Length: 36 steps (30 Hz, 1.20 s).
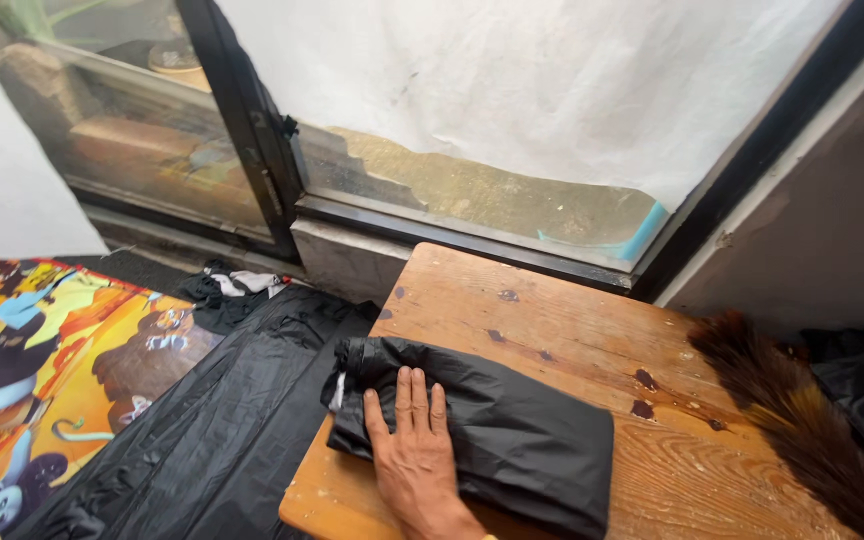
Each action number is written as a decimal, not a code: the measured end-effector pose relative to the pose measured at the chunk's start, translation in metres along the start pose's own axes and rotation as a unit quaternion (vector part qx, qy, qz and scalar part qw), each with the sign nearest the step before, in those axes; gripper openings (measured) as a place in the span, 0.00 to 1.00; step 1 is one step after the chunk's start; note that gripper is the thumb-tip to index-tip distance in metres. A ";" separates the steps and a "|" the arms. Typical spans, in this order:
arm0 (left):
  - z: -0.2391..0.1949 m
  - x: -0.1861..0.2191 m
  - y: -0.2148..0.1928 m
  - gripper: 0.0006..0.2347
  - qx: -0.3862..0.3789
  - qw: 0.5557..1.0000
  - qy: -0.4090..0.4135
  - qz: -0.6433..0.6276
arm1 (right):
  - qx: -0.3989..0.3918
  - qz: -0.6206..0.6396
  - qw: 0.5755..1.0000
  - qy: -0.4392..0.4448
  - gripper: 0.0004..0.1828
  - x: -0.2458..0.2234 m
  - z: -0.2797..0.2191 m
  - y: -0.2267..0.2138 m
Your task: The person folds a black fabric bag on a wooden table, then places it into a black pouch with a red zipper and seals it. They use a feather duster to clean the pouch before placing it into a plastic crate. The person then folds another black bag on the table.
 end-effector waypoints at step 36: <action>0.120 -0.012 0.158 0.11 -0.137 0.682 -0.504 -0.512 | 0.169 -0.161 0.923 0.305 0.40 0.098 -0.166 -0.072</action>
Point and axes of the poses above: each hand's wrist, its own z-axis towards the middle knuckle, its own y-axis out of the palm, x = y × z, the point moved 2 cm from there along z, towards the middle knuckle, and after that the axes turned 7 degrees about -z, right-handed, at the moved point
